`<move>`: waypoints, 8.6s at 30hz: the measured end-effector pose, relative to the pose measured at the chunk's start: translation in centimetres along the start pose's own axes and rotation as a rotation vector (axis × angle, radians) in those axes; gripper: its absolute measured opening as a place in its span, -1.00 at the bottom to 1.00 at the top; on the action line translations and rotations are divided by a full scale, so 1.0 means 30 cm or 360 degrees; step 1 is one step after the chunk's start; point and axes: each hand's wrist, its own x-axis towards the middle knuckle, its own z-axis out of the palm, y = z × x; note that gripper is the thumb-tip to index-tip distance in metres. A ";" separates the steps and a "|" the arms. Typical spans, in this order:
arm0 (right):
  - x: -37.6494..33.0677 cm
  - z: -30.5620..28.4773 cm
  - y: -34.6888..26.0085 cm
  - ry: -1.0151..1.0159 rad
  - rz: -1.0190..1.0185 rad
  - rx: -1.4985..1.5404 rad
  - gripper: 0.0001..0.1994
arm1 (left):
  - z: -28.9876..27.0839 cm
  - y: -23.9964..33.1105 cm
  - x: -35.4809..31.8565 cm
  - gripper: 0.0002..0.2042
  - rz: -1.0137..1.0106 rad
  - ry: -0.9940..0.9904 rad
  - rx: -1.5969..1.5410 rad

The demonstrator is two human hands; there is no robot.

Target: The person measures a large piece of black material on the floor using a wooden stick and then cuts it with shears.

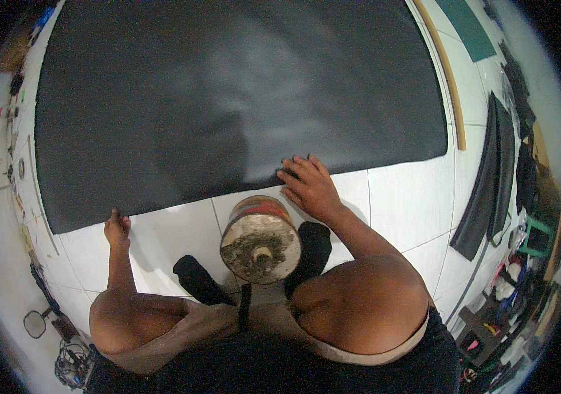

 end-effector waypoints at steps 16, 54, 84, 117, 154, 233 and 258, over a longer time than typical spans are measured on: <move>-0.013 0.043 0.022 -0.0080 0.0043 -0.0029 -0.65 | -0.010 0.014 0.067 -0.70 -0.0005 0.0343 -0.0492; 0.239 -0.421 -0.334 -0.0794 -0.0814 0.0701 -0.49 | 0.197 0.076 -0.248 -0.49 0.1680 -0.0754 0.1740; 0.386 -0.300 -0.035 0.0595 -0.0297 0.0537 -0.74 | 0.323 0.173 -0.275 -0.08 0.1267 -0.0889 0.2177; -0.444 -1.830 -0.867 -0.0185 0.1480 0.0749 -0.65 | 0.696 1.609 -1.663 -0.55 0.1013 -0.2337 0.2329; -1.134 -2.553 1.139 0.0831 0.3396 0.2018 -0.71 | 2.904 2.219 -2.667 -0.48 0.0544 -0.1706 0.2143; 4.968 -1.299 3.696 -0.1342 -0.1303 -0.0309 -0.48 | 5.145 2.408 -0.244 -0.77 -0.0653 0.0774 0.1052; 4.312 -1.116 3.864 -0.1811 -0.2756 0.0226 -0.43 | 5.210 1.598 -0.282 -0.34 -0.0987 0.2123 0.0793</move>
